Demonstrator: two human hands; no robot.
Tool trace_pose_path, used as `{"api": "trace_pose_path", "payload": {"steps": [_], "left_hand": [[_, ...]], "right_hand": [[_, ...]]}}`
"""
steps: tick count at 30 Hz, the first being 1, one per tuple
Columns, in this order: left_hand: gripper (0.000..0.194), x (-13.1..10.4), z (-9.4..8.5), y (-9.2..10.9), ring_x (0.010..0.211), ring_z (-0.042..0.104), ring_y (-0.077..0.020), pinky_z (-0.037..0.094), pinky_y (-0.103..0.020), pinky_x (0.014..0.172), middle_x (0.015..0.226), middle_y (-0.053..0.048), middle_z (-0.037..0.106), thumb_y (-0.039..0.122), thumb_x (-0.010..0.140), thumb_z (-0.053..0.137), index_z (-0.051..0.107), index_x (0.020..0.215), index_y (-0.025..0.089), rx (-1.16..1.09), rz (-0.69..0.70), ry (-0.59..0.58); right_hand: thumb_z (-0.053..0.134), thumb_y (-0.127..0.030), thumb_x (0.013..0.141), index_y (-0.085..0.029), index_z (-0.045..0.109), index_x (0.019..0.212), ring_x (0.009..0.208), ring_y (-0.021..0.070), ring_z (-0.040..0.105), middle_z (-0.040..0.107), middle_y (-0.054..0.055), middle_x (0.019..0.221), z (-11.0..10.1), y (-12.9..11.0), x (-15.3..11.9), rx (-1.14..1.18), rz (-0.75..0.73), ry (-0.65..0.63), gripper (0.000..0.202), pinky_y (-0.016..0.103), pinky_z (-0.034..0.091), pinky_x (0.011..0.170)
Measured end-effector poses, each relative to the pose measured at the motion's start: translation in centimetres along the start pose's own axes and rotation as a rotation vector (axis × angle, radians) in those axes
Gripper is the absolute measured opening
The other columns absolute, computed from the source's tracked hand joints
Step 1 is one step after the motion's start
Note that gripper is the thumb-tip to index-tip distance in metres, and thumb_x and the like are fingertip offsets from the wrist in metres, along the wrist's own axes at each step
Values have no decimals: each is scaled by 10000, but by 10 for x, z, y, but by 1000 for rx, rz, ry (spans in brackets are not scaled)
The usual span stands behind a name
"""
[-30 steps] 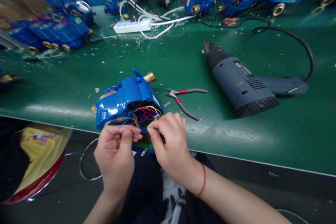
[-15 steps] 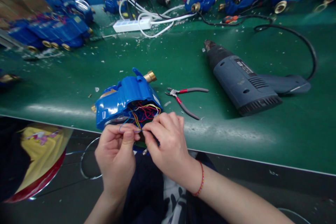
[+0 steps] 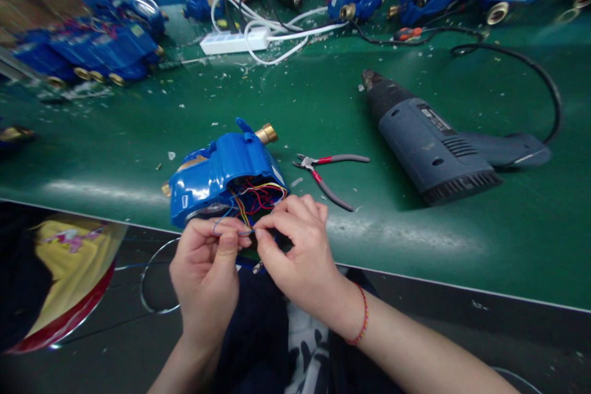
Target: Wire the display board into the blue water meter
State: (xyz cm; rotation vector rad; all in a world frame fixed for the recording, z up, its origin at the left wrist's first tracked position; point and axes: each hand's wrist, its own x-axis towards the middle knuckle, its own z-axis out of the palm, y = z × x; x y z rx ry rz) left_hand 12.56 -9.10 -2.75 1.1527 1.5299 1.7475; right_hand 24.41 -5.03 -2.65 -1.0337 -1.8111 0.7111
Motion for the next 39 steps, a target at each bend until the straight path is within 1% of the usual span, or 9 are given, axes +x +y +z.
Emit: {"api": "trace_pose_path", "payload": {"steps": [6,15,21,25,34,39], "left_hand": [[147,-1,-1,0,652,636,-87,529,-178,657,732,31,662,156,887,638,584,757,200,4,2,-8],[159,-3,-1,-1,680,638,-86,518,-170,660,751,36,662,143,897,624,588,757,210,8,16,-21],[165,-1,-1,-1,669,632,-80,521,-165,669,734,40,654,138,900,616,580,754,208,12,10,-16],[145,0,-2,-1,653,630,-75,524,-155,659,732,42,655,134,886,631,587,768,207,-5,15,-8],[154,-2,-2,-2,680,635,-87,520,-176,668,743,38,654,153,900,627,589,762,210,0,4,-19],[155,-2,-1,-2,694,641,-88,520,-176,676,749,38,662,162,905,626,591,763,213,-1,0,-24]], "right_hand": [[607,-120,821,-188,681,732,775,163,547,594,-7,725,1,0,0,-39,-12,10,134,355,357,728],[551,-67,758,-182,635,696,727,173,554,599,10,704,8,3,1,-132,-44,89,156,349,395,688],[583,-133,845,-189,653,758,755,176,544,601,12,730,2,3,-2,-95,-40,16,125,353,386,700],[612,-168,873,-193,664,783,795,177,530,591,9,751,0,0,-3,-52,-39,-13,107,363,361,729],[565,-124,863,-184,616,758,782,169,519,573,1,741,6,1,-2,-117,-84,21,131,343,338,708],[542,-81,850,-166,593,760,788,177,504,555,14,752,7,1,-2,-139,-88,5,133,344,343,707]]}}
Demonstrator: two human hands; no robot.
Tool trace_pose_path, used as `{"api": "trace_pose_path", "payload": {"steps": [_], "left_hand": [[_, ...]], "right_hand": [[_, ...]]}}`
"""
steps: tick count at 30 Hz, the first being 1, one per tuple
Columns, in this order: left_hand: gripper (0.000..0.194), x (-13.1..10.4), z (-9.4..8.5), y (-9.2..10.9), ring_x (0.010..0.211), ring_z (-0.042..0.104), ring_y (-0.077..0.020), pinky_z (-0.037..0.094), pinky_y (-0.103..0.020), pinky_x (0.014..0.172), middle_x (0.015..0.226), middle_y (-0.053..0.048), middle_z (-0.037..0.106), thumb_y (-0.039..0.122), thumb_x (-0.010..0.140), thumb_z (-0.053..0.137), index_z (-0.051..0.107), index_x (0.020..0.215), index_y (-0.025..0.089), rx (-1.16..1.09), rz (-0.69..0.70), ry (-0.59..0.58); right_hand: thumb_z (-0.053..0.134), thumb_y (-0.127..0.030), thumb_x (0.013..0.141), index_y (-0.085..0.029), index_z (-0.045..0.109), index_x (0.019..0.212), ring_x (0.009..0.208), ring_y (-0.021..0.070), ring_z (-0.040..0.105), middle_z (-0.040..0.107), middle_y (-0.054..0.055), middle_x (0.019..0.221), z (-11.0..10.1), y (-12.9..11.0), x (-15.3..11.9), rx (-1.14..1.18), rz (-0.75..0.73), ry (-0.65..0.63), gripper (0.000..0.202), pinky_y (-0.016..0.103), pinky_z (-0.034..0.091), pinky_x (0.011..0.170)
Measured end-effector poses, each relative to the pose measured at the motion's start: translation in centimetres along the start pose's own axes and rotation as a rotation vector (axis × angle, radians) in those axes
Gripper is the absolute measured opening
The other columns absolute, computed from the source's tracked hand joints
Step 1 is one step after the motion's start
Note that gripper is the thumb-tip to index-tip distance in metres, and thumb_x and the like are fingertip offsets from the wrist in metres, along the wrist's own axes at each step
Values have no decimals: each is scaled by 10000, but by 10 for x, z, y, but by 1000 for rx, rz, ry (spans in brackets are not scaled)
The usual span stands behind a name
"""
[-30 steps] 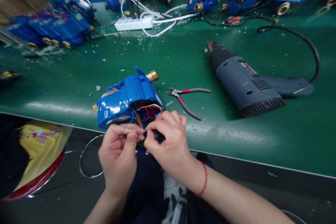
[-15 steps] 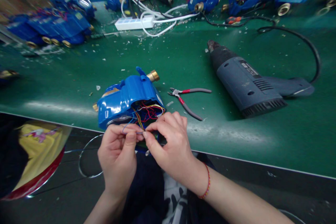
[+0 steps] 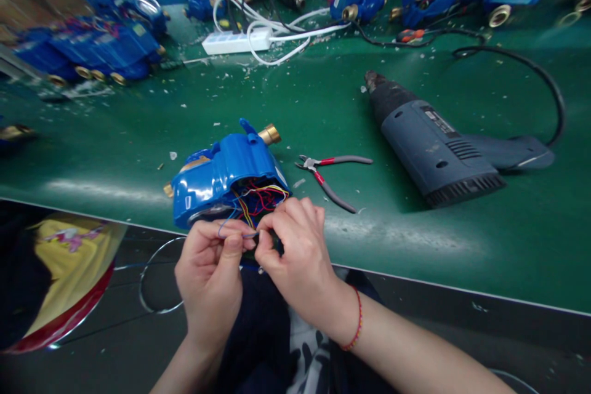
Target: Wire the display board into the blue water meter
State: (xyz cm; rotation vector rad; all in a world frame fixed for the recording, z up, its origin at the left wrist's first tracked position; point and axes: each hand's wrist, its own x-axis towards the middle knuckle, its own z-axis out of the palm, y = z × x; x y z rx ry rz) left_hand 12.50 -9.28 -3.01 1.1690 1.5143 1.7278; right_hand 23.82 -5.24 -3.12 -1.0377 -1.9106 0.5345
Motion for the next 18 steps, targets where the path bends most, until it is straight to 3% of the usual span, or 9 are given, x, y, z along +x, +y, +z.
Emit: {"api": "trace_pose_path", "payload": {"steps": [18], "left_hand": [[160,-1,0,-1,662,634,-66,515,-147,650,756,37,673,136,911,605,577,765,196,18,6,38]], "right_hand": [[541,-39,818,-156,566,734,732,133,530,545,12,743,0,1,2,117,110,110,147,261,414,633]]}}
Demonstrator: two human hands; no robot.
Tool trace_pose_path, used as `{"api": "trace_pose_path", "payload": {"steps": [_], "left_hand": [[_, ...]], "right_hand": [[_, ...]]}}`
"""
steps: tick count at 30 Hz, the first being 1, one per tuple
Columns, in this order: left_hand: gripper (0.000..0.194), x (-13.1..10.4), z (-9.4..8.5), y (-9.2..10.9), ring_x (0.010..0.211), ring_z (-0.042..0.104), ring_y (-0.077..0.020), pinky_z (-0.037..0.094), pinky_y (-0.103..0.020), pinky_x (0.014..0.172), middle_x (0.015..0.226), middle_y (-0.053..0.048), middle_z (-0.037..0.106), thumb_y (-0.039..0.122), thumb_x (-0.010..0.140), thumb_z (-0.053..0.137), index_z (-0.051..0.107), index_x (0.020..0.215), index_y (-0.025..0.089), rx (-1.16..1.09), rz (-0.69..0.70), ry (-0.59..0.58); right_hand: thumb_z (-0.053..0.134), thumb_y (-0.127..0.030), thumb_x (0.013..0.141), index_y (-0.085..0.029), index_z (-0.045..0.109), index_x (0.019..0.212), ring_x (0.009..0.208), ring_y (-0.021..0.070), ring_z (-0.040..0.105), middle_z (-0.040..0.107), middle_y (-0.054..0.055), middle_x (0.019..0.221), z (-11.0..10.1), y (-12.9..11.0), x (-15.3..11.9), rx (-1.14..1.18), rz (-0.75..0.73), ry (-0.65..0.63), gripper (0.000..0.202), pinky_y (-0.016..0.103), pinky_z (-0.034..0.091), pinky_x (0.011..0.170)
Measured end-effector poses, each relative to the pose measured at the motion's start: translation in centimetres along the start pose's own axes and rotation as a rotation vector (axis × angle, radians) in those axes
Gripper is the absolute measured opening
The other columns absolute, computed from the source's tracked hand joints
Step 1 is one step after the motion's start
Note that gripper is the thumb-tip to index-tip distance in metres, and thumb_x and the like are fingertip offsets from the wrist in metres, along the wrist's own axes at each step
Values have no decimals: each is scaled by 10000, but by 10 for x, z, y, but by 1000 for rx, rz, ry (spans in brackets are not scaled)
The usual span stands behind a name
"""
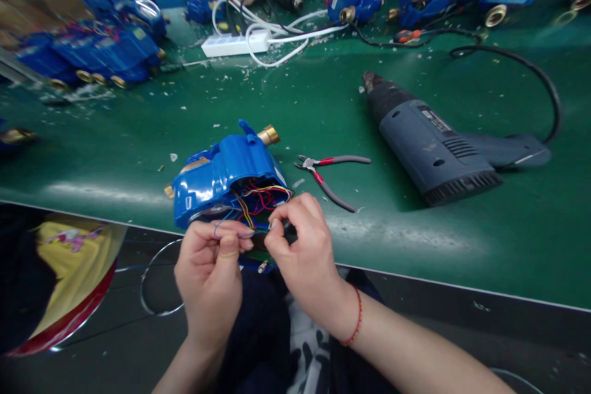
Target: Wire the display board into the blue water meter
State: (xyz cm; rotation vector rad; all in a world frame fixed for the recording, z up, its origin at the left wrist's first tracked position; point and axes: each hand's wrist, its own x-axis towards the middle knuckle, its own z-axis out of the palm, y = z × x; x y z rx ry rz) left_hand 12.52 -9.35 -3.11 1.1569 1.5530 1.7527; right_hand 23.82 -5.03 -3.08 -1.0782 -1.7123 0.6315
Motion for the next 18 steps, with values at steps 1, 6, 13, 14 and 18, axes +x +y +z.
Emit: {"api": "trace_pose_path", "payload": {"steps": [1,6,13,14,18], "left_hand": [[157,0,0,1,643,630,-58,514,-141,643,753,39,673,136,913,601,577,769,193,-1,-6,8],[124,2,1,5,621,632,-41,511,-125,642,754,46,688,152,917,602,596,799,190,15,-61,11],[113,8,0,10,625,645,-56,515,-146,632,771,45,714,179,918,599,587,809,209,71,-112,-44],[109,9,-1,10,626,645,-59,513,-150,627,782,41,720,186,923,590,585,817,212,82,-116,-60],[16,8,0,11,643,649,-90,510,-177,604,820,18,735,200,890,622,622,883,215,209,-122,-152]], "right_hand": [[542,-44,822,-158,565,735,734,132,530,546,11,745,-1,1,0,4,5,6,145,261,410,634],[507,-110,906,-169,561,797,750,121,508,535,3,775,-11,3,-2,55,5,5,135,252,398,645],[492,-256,951,-188,523,915,700,119,514,530,2,797,-21,11,0,156,211,-90,83,255,440,634],[527,-279,930,-184,529,994,717,124,536,559,16,850,-21,12,2,196,261,-121,114,265,462,649],[610,-278,846,-179,555,1088,731,135,565,605,36,917,-19,16,12,320,388,-215,267,280,486,654]]}}
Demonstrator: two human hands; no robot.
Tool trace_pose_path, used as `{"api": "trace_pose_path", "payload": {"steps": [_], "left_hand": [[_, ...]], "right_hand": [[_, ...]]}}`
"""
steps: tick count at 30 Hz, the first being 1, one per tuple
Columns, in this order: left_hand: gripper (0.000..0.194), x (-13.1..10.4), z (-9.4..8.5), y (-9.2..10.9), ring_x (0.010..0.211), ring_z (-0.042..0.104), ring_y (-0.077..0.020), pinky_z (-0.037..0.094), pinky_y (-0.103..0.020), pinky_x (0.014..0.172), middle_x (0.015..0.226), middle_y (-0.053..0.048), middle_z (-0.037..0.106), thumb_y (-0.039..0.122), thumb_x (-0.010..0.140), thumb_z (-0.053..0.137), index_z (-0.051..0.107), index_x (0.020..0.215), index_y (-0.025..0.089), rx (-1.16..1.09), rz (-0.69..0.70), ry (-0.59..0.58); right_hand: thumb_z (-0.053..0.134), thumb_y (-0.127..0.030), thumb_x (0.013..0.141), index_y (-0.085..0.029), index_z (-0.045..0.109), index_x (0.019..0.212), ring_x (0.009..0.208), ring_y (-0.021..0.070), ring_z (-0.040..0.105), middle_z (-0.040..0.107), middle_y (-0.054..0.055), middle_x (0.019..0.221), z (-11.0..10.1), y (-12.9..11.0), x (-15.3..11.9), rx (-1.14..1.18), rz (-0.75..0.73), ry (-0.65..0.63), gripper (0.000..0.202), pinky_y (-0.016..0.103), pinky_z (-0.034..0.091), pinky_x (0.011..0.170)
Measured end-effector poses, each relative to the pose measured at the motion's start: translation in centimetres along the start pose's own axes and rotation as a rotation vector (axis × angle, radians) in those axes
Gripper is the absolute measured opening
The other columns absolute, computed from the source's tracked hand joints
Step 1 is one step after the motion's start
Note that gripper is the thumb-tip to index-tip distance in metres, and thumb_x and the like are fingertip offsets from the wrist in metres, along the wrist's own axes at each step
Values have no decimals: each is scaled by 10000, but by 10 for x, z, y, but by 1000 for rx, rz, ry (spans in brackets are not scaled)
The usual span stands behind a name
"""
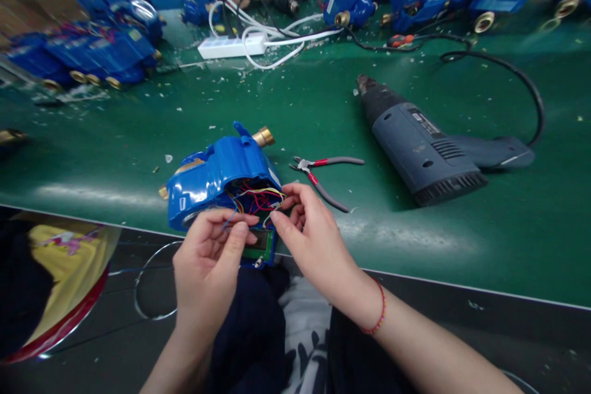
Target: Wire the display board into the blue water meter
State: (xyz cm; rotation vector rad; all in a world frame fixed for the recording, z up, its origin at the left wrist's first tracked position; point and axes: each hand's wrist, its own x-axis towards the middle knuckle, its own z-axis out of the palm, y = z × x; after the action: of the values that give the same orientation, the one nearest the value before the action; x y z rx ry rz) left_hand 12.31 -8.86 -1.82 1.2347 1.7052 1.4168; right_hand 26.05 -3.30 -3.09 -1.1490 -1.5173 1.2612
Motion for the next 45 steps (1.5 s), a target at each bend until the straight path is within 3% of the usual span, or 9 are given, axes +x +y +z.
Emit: {"api": "trace_pose_path", "payload": {"steps": [4,8,19,23,27,29,34,40,45], "left_hand": [[160,3,5,1,599,612,-99,486,-213,593,861,-18,742,111,837,636,689,977,171,247,126,-140],[141,7,7,3,590,580,-102,460,-224,589,805,-27,722,91,857,599,719,909,145,319,194,-150],[86,7,-1,14,561,544,-102,410,-198,496,692,15,635,185,848,574,600,766,194,-79,-110,-171],[52,7,-7,17,494,494,-74,371,-172,441,686,0,662,193,827,621,628,778,177,-214,-156,-183],[68,7,-9,18,456,481,-50,389,-150,440,640,31,617,190,832,641,639,767,172,-291,-164,-193],[84,7,-10,18,461,496,-45,402,-143,451,629,44,596,170,839,635,633,755,173,-309,-147,-205],[80,4,-14,16,525,594,-66,449,-154,507,664,47,619,180,898,589,615,825,198,-261,-91,-244],[91,4,-15,11,667,618,-110,469,-208,614,772,19,669,171,907,598,651,854,223,7,223,-134],[106,7,-14,13,581,575,-112,450,-206,516,695,17,618,196,864,643,659,759,203,-152,90,-113]], "right_hand": [[600,-226,815,-186,598,898,669,123,539,604,7,812,0,1,5,37,30,-44,92,265,448,610],[601,-248,827,-183,622,880,681,130,547,621,7,798,0,2,3,58,51,-103,87,269,443,623],[599,-290,864,-178,549,777,612,92,490,533,-19,705,-4,-14,-2,135,62,-132,150,220,408,551],[596,-189,843,-220,487,956,670,111,500,497,-16,829,1,-11,-11,90,-98,44,160,243,424,564],[639,-98,811,-239,529,1053,736,137,471,501,-1,888,5,-11,-22,-194,-479,247,301,284,405,616],[642,-99,842,-219,595,988,770,142,506,558,11,873,6,-14,-22,-278,-565,179,195,287,408,630],[623,-99,873,-194,625,817,710,115,547,583,-10,756,8,-21,-14,-264,-485,45,110,254,419,594],[562,-83,869,-193,576,828,756,138,564,575,10,791,7,-23,-8,-373,-594,-71,118,264,467,646],[583,-143,905,-197,571,836,763,138,561,575,8,796,6,-21,-6,-275,-571,-125,89,265,466,655]]}}
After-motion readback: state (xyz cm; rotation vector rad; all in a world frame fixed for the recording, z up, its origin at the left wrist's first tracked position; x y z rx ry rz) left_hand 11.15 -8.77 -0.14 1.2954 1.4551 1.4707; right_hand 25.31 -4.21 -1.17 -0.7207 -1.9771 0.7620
